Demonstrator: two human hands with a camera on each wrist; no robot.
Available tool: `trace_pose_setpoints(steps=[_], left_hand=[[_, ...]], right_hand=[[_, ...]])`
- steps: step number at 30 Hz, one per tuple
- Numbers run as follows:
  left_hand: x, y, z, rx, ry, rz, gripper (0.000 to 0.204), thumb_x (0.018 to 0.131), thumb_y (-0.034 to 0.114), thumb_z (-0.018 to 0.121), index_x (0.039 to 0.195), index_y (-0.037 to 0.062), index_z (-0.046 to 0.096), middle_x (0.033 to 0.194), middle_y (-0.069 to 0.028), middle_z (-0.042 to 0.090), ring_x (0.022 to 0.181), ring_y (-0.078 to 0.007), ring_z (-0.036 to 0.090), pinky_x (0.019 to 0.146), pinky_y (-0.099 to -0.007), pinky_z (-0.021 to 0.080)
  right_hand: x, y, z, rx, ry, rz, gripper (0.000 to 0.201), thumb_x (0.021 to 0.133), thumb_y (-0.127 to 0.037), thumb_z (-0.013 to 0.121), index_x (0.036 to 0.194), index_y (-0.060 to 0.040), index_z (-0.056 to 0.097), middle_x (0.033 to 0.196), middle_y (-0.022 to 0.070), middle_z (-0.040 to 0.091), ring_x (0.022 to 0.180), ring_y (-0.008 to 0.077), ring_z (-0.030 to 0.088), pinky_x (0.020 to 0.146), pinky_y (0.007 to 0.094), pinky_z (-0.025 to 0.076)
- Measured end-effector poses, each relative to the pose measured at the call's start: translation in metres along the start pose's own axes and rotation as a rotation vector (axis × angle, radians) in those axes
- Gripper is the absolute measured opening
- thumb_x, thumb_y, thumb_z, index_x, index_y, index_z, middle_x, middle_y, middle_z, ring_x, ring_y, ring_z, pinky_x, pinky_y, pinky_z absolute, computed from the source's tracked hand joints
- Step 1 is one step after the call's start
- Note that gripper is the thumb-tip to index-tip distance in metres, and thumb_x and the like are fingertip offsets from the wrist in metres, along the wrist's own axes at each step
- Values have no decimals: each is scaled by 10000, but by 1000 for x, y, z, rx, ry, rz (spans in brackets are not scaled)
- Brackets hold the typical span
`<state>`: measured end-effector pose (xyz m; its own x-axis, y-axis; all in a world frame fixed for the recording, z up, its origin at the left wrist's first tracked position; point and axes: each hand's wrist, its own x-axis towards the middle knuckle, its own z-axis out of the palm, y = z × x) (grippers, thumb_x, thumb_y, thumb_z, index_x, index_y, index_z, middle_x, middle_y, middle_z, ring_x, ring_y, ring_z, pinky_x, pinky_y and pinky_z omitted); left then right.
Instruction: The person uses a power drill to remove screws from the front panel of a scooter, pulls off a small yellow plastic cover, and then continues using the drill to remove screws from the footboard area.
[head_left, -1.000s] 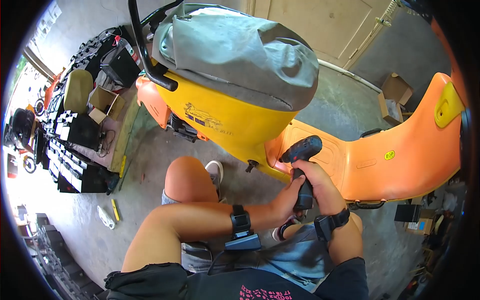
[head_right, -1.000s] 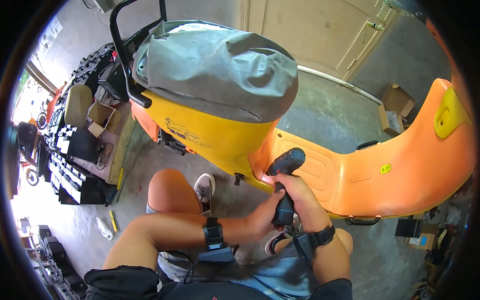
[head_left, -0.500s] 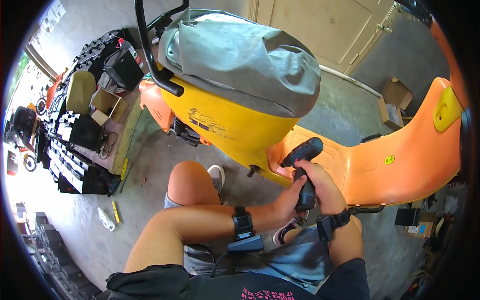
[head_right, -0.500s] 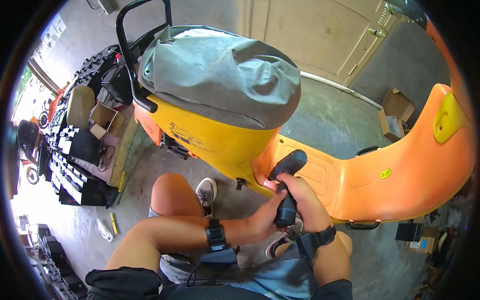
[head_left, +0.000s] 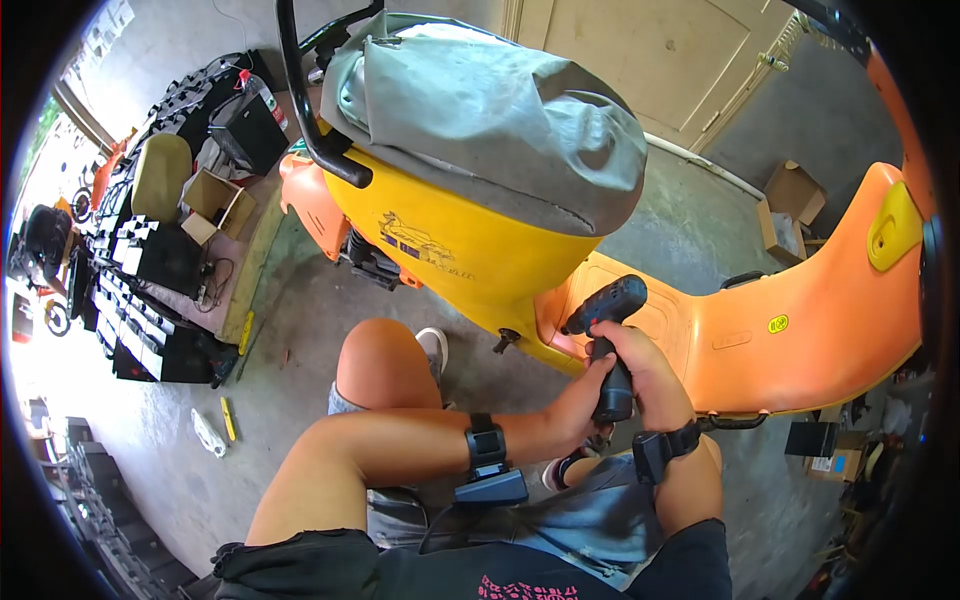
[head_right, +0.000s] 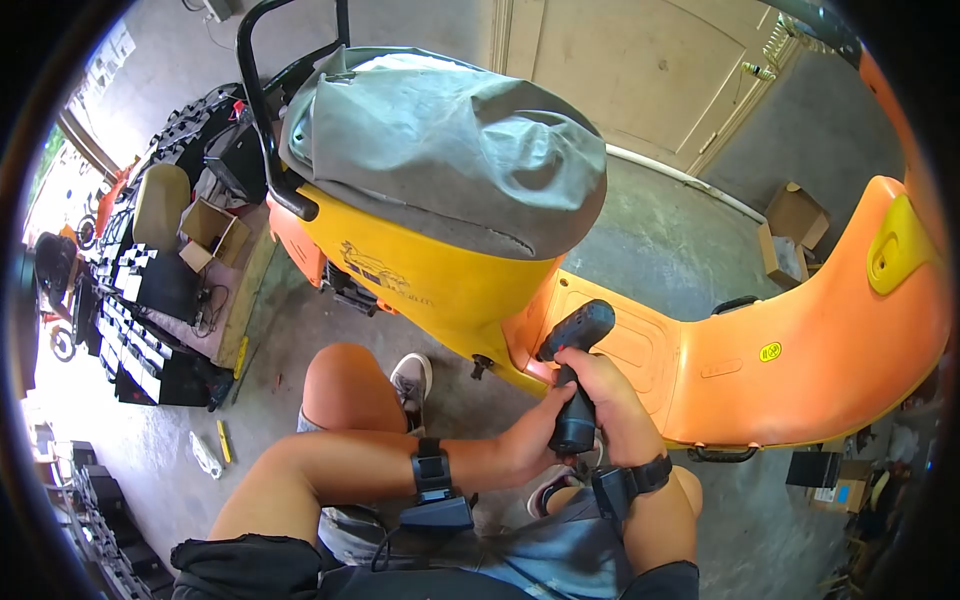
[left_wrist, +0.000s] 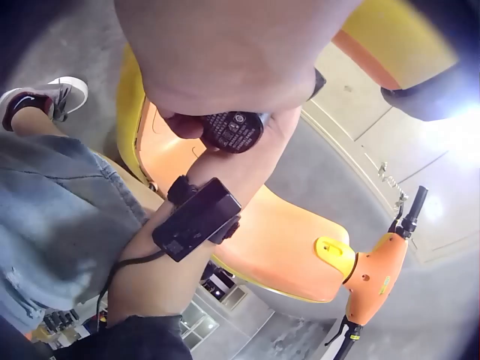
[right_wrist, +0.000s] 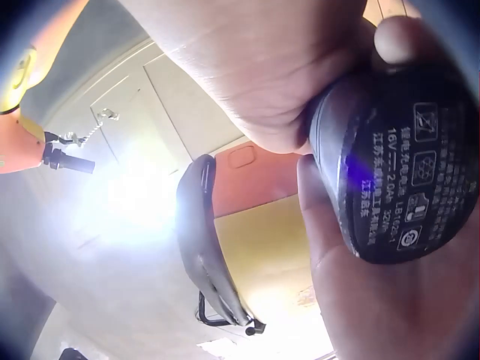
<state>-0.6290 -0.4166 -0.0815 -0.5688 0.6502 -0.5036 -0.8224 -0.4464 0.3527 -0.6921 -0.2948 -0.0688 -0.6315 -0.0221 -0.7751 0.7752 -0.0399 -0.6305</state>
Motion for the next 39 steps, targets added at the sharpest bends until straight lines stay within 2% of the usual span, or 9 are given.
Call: trace_pose_setpoints(steps=[12,16,18,22,26,32,36,37,39], left_hand=[[3,-1,-6,-1,-10,-25,325,980,474,388,1057,182,509,842,9,595,737,-126,589,558,-313,396],[4,-4,-8,10,-63,-14,333,978,478,387,1077,187,515,869,-6,624,764,-137,607,563,-318,401],[5,-5,-7,42,8,42,361,975,493,379,1082,181,525,901,-10,643,759,-144,616,567,-323,411],[19,-11,-21,79,86,10,367,961,512,389,1084,200,537,895,18,634,730,-136,604,598,-334,434],[17,-9,-3,84,295,108,368,960,511,410,1074,189,550,855,10,606,710,-123,581,613,-309,445],[37,-11,-33,141,203,310,474,936,542,457,1166,143,567,931,-13,627,746,-109,594,632,-234,450],[3,10,-21,282,423,177,472,939,492,474,1192,97,527,1068,-74,579,953,-216,592,787,-397,506],[-3,14,-35,383,258,166,537,938,530,457,1248,93,485,1155,-99,540,1099,-275,547,878,-469,476],[-5,18,-26,367,282,74,554,943,540,446,1272,95,467,1169,-99,540,1121,-279,539,896,-464,467]], right_hand=[[21,15,-10,138,-113,-24,358,864,-225,622,1114,15,530,949,181,665,763,280,656,683,400,548],[23,18,-13,131,-109,-11,336,868,-231,616,1097,9,561,930,162,662,760,275,653,696,400,548],[17,17,-8,14,-108,-78,339,878,-298,586,1029,4,617,874,88,650,748,194,621,675,334,507],[26,21,-6,-17,-136,-106,342,880,-303,584,1023,7,614,850,89,647,724,204,624,682,341,511],[29,14,-2,66,-112,-79,368,889,-265,558,1064,58,561,865,164,654,747,263,650,707,377,545],[12,10,8,-74,-68,-214,283,859,-288,618,956,-22,614,802,92,634,697,218,620,650,344,505],[12,24,13,66,-172,-229,244,874,-249,594,942,-15,607,826,80,619,737,214,611,674,354,502],[14,28,10,128,-201,-219,223,878,-232,591,935,-17,603,822,79,619,741,217,613,680,358,506],[32,41,6,160,-190,-177,204,893,-211,582,955,-17,589,824,78,614,751,226,615,685,367,510]])
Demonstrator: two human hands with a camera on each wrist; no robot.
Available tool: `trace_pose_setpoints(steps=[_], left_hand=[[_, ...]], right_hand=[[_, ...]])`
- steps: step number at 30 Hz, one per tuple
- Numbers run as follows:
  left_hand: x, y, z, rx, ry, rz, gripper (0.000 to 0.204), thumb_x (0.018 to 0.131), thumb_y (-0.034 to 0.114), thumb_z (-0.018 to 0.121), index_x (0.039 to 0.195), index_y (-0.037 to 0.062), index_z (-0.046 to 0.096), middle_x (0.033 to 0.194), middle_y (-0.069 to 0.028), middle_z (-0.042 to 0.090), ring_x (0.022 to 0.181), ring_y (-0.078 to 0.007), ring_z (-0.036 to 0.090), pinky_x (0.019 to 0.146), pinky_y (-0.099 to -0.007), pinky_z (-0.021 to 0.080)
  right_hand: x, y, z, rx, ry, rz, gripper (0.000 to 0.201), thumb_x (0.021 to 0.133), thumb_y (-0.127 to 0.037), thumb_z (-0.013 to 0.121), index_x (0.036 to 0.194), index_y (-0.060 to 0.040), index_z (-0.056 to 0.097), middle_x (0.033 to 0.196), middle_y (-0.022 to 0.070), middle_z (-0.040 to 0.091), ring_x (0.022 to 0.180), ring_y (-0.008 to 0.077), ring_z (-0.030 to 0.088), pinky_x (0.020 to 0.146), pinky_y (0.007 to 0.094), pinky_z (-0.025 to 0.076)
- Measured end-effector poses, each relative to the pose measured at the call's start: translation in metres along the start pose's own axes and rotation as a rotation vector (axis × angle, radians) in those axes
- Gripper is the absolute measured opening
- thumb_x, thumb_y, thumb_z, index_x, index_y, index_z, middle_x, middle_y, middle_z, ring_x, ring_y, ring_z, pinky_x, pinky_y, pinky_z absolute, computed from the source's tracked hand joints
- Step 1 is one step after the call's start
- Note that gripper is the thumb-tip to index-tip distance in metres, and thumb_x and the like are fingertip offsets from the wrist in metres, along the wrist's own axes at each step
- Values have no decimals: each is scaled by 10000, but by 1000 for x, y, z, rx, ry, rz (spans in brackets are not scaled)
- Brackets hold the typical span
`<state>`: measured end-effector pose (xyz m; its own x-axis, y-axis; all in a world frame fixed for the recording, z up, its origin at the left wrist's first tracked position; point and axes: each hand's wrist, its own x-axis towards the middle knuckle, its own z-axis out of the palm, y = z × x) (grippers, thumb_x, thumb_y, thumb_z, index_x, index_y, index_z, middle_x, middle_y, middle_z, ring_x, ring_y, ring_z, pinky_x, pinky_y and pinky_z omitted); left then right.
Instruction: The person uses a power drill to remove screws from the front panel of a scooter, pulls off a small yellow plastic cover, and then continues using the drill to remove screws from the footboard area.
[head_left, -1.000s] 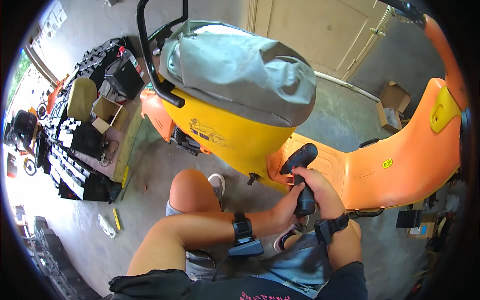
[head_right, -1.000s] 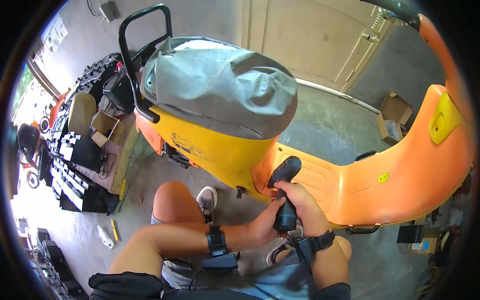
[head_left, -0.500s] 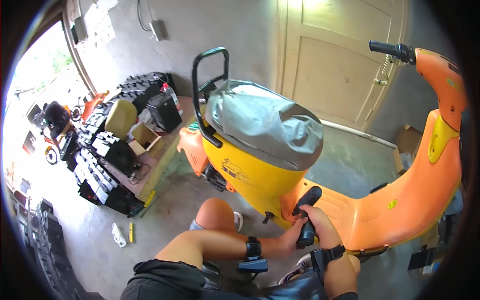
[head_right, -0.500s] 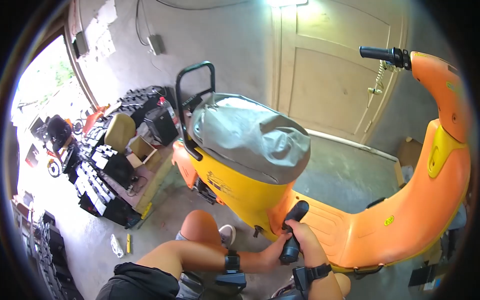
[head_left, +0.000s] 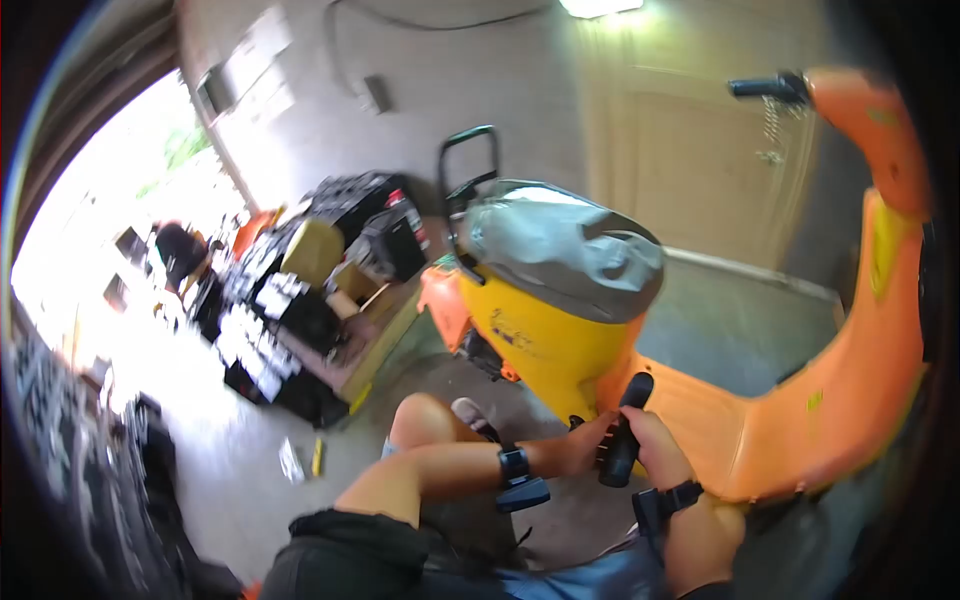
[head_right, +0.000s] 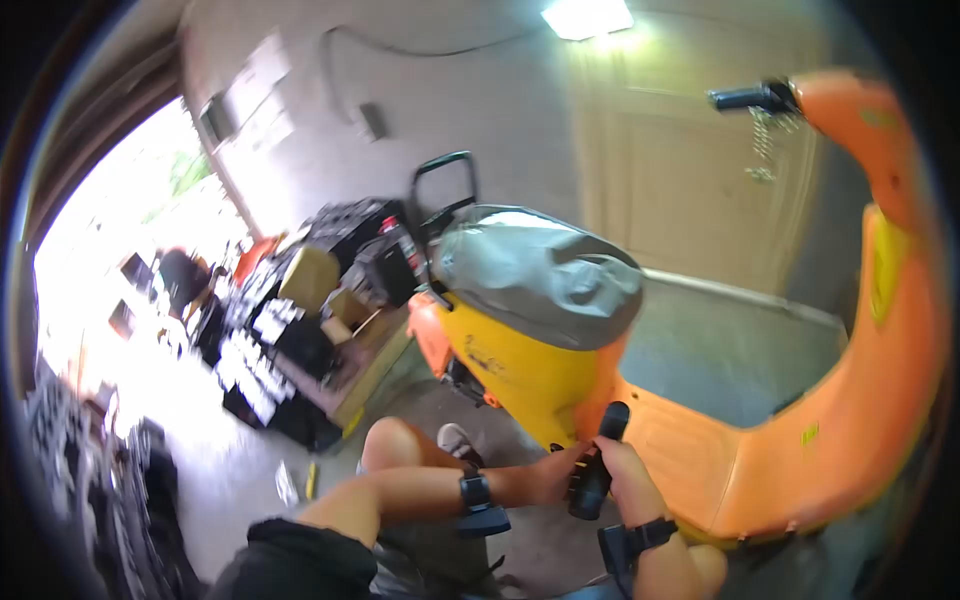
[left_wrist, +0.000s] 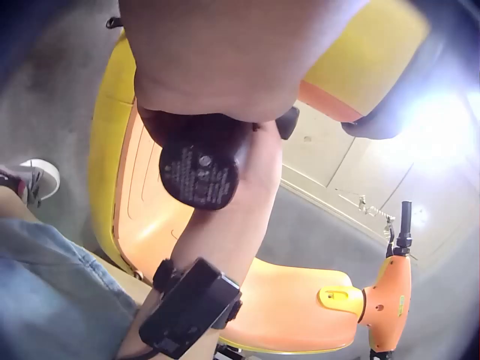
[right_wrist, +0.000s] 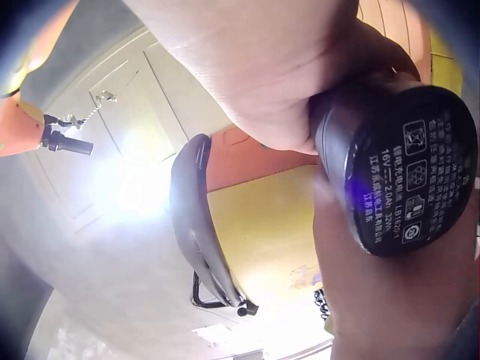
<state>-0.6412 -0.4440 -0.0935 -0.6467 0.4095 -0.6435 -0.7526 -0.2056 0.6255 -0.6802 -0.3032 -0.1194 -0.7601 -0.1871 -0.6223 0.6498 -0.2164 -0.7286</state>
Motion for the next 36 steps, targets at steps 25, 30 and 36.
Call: trace_pose_setpoints(steps=[25,30,36], left_hand=[[21,-11,-4,-457,-136,-109,397,993,364,352,1278,102,439,1140,-82,576,1028,-182,589,853,-354,515],[26,-8,-3,-565,-189,-37,394,980,356,384,1293,116,409,1114,-76,562,998,-186,590,818,-355,528],[6,14,2,-534,-199,-46,475,937,333,529,1321,136,332,1063,-87,545,910,-203,606,693,-351,556]], right_hand=[[3,-26,19,-284,-62,53,344,874,-230,656,1115,-10,544,1008,157,643,901,262,647,791,367,530],[-3,-38,35,-162,31,51,261,841,-253,697,969,-34,635,864,66,654,820,172,630,751,301,502],[-23,-48,46,-22,109,76,372,852,-349,664,1021,-22,608,851,99,671,773,195,642,723,314,522]])
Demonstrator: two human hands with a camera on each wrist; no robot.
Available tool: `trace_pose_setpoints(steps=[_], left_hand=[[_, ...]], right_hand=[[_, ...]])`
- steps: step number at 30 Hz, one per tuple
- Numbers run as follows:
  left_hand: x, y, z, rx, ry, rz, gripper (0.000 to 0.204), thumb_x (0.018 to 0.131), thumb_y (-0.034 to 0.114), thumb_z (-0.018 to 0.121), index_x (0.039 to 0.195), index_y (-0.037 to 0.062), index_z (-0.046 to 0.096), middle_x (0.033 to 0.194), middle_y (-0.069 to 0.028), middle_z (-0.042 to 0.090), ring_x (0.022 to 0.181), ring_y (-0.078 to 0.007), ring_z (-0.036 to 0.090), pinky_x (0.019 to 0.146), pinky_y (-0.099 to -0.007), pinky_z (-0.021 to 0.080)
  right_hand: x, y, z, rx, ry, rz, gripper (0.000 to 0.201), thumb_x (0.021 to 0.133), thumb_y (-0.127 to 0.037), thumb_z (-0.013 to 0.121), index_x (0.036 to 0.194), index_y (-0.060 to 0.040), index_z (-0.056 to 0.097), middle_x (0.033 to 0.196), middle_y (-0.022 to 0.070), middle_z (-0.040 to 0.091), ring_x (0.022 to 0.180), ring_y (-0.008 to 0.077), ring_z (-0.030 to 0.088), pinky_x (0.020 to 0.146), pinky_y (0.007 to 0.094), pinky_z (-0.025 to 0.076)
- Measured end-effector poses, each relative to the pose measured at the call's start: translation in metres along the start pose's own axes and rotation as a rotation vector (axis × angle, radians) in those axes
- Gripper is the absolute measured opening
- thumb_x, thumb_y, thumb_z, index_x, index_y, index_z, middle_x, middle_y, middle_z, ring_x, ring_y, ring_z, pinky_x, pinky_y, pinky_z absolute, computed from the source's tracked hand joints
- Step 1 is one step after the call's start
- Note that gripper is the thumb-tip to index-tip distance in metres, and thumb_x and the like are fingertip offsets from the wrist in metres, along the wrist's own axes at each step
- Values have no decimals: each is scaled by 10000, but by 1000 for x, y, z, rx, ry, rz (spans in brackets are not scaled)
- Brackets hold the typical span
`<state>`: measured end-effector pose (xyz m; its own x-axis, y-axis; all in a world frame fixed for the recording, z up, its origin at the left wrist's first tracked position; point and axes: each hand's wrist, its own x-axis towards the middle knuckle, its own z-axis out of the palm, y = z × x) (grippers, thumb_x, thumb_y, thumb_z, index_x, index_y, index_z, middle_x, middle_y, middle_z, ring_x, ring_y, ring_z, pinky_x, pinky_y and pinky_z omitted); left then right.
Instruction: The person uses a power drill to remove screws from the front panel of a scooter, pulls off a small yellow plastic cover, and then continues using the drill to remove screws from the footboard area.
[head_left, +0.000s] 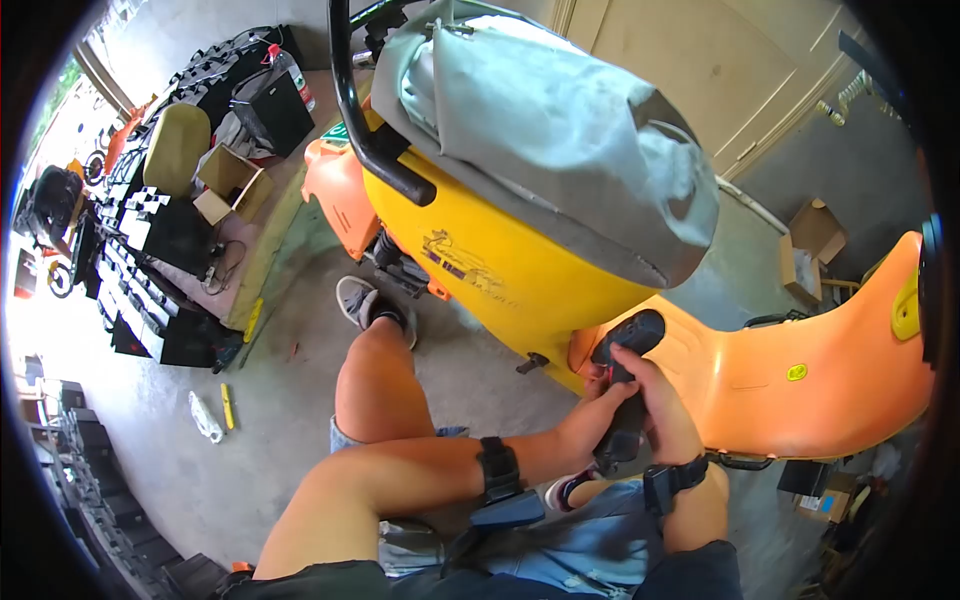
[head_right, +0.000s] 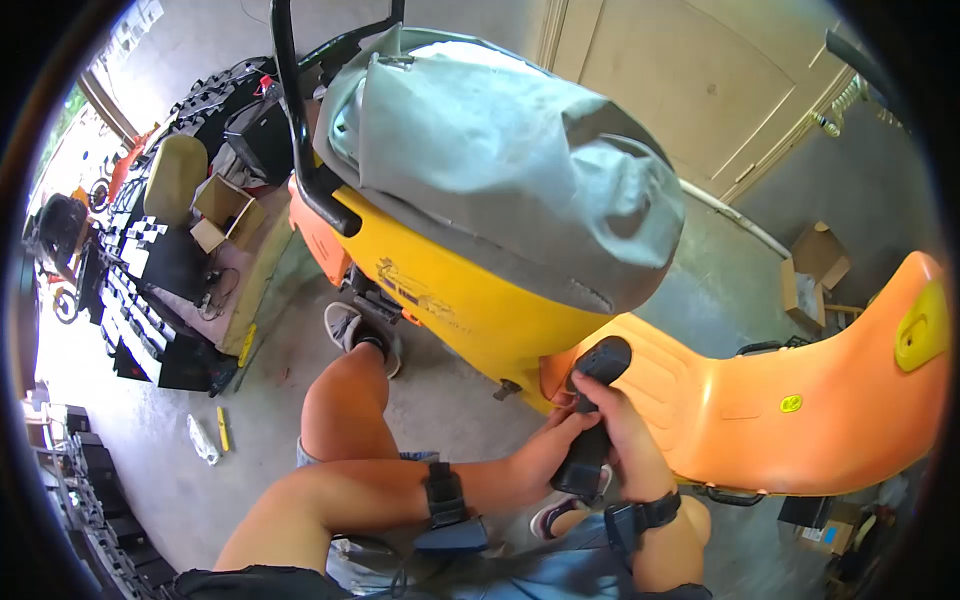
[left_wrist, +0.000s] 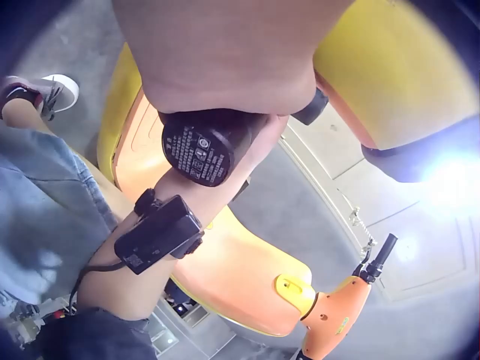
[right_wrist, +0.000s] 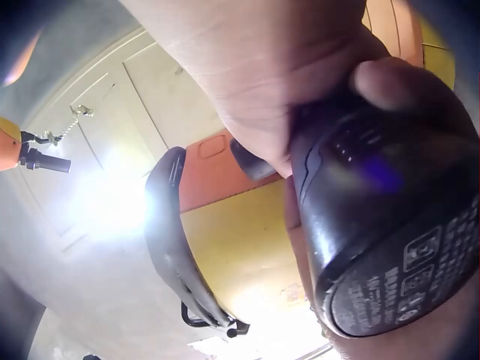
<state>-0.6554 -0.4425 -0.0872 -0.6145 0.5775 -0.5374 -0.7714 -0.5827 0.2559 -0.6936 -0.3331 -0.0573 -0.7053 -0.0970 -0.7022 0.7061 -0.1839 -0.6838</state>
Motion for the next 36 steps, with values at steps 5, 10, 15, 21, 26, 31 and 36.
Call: trace_pose_setpoints(steps=[5,10,15,21,26,31,36], left_hand=[[5,-11,-5,88,9,2,576,892,325,630,1329,138,305,1047,-102,547,763,-202,631,618,-324,558],[8,-14,-5,118,11,1,542,880,337,641,1289,122,357,1013,-89,568,753,-193,635,614,-324,556],[7,-15,-1,148,83,31,488,883,354,633,1246,111,416,996,-81,582,743,-179,632,631,-313,553],[7,-14,-1,168,48,20,441,907,345,610,1216,80,442,942,-80,602,751,-171,634,616,-301,543],[6,-18,0,136,9,53,423,926,348,588,1208,65,450,960,-91,609,774,-168,638,626,-299,543],[11,-22,5,139,38,53,383,950,348,566,1182,55,476,964,-81,607,783,-156,627,629,-291,536],[9,-24,7,103,90,91,378,959,340,564,1177,41,489,961,-74,600,778,-144,615,638,-282,530]], right_hand=[[11,13,-15,-10,-29,-8,423,846,-382,679,1058,-29,583,883,112,665,778,194,642,718,324,523],[1,11,-15,-27,-9,-64,418,837,-375,694,1065,-46,574,908,104,644,798,188,632,723,307,519],[6,15,-22,17,-12,-57,401,830,-365,708,1040,-46,583,894,101,642,798,184,625,724,304,517],[11,18,-27,28,-14,-30,421,840,-385,694,1075,-55,579,928,112,660,744,185,644,665,313,533],[2,9,-23,-54,-3,10,485,834,-429,684,1122,-56,572,972,113,669,769,189,654,674,313,538],[2,5,-29,-33,37,108,541,803,-437,719,1173,-81,550,1010,72,637,908,181,614,751,325,505],[0,5,-24,-54,5,94,501,818,-446,692,1152,-93,570,993,63,642,888,177,616,729,326,505]])
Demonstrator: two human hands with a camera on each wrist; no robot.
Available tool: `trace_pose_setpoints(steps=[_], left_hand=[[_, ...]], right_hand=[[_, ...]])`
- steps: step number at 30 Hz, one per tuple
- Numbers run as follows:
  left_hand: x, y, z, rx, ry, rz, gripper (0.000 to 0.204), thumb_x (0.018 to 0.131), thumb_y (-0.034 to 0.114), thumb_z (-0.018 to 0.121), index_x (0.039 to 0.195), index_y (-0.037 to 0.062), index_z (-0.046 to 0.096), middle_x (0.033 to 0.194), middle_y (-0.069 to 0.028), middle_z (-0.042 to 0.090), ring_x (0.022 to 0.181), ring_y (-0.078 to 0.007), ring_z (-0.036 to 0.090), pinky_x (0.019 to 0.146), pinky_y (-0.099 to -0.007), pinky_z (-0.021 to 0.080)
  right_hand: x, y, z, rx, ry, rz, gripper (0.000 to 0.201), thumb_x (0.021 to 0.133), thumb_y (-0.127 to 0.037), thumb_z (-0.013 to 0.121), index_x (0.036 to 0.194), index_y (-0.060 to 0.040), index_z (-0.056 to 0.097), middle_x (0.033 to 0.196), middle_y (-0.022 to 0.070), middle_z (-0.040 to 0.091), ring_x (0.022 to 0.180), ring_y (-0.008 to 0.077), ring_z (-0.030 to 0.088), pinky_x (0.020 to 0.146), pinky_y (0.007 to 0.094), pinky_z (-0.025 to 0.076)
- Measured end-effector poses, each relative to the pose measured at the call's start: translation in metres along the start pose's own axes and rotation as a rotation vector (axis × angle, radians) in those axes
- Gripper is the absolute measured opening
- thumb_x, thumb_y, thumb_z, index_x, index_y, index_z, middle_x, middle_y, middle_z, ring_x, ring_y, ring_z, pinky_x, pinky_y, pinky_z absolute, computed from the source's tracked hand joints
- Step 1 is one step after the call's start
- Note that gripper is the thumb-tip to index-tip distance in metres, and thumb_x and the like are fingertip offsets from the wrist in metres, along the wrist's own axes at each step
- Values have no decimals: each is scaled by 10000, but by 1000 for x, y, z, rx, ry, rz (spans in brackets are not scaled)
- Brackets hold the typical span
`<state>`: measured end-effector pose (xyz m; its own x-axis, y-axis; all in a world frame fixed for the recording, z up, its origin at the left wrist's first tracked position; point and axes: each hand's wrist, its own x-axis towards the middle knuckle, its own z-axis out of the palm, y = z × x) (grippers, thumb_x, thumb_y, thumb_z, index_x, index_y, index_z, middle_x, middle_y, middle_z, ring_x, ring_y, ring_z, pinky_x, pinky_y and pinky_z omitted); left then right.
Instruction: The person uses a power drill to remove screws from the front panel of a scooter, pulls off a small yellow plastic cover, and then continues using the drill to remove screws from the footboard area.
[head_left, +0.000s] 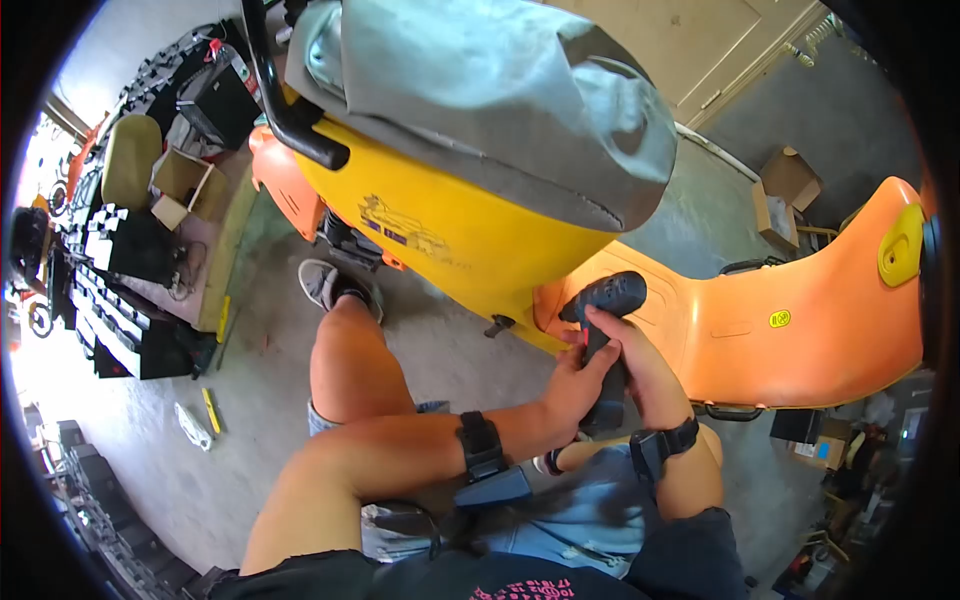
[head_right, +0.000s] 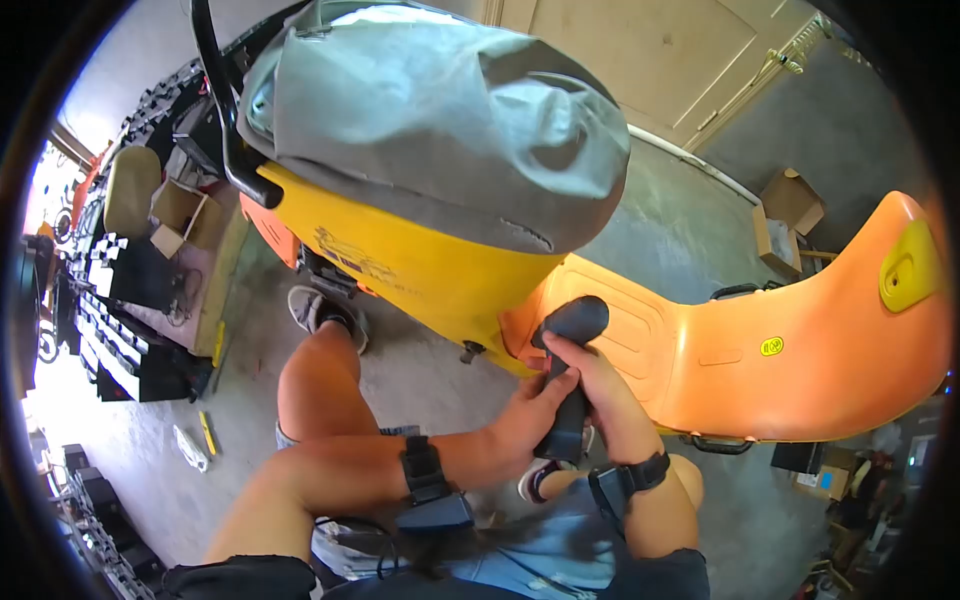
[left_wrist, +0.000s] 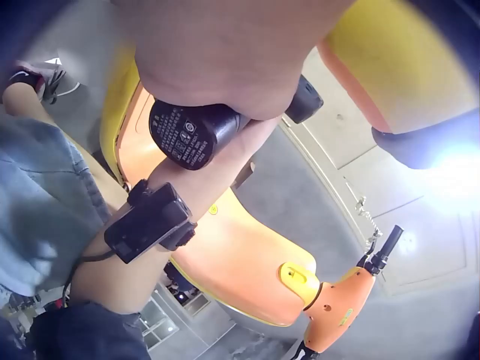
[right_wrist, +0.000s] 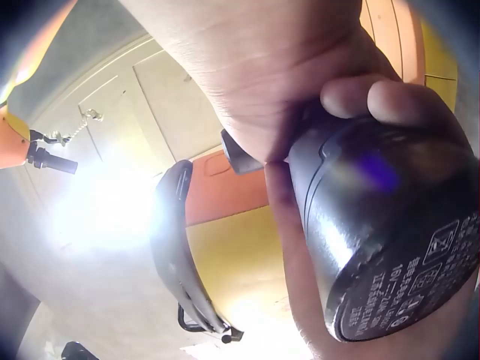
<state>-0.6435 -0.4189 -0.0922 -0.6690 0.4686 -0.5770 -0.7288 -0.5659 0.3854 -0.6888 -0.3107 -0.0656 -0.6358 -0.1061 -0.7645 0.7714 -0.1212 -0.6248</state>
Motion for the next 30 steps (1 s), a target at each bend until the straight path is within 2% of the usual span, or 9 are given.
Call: trace_pose_setpoints(steps=[2,9,12,14,17,21,22,25,30], left_hand=[[0,2,-3,-4,-21,0,393,960,335,562,1197,34,478,965,-75,596,779,-142,612,642,-279,528],[2,2,0,-16,44,32,381,963,336,554,1182,35,473,926,-66,594,765,-139,606,630,-275,517],[11,-1,-1,-6,-30,22,378,961,347,555,1161,35,479,907,-65,593,756,-141,605,626,-276,510],[10,-4,2,-6,43,11,371,961,350,556,1147,37,484,899,-64,593,743,-143,605,627,-275,504],[5,1,5,32,34,16,353,961,346,556,1131,43,490,890,-61,596,736,-141,602,635,-274,502],[10,-3,3,58,27,3,375,961,332,560,1181,40,479,935,-59,594,770,-132,597,657,-271,502],[11,-7,3,69,20,36,410,960,327,561,1224,33,453,945,-63,591,782,-133,598,671,-272,505],[20,-17,2,89,85,124,427,960,326,560,1241,26,444,945,-67,593,797,-139,603,691,-280,509],[16,-14,2,123,79,98,419,960,317,555,1235,16,457,986,-77,593,843,-145,604,722,-291,514]], right_hand=[[0,-2,2,-24,-9,-12,449,827,-438,675,1106,-95,599,969,48,639,878,166,617,723,320,504],[-8,-7,11,-67,67,6,482,804,-460,685,1120,-108,595,949,37,640,829,138,625,682,277,489],[-11,-11,15,-38,108,53,499,788,-473,697,1121,-116,595,936,33,645,814,130,631,671,259,483],[-23,-16,24,65,163,-26,370,822,-307,713,1085,-69,609,921,69,656,827,194,658,754,318,536],[-20,-12,21,60,164,-70,369,819,-302,717,1085,-70,608,928,64,655,855,196,658,777,324,535],[-23,-10,19,125,149,5,388,824,-308,708,1100,-56,605,928,81,654,832,197,648,763,325,533],[-23,-8,17,56,121,-23,440,787,-420,714,1102,-126,624,937,26,645,818,113,632,710,244,493],[-19,-7,16,17,136,-32,443,789,-422,709,1104,-123,622,941,23,645,822,117,633,709,244,492],[-25,-9,20,11,139,-75,446,795,-408,709,1116,-112,619,939,30,648,832,124,637,719,249,497]])
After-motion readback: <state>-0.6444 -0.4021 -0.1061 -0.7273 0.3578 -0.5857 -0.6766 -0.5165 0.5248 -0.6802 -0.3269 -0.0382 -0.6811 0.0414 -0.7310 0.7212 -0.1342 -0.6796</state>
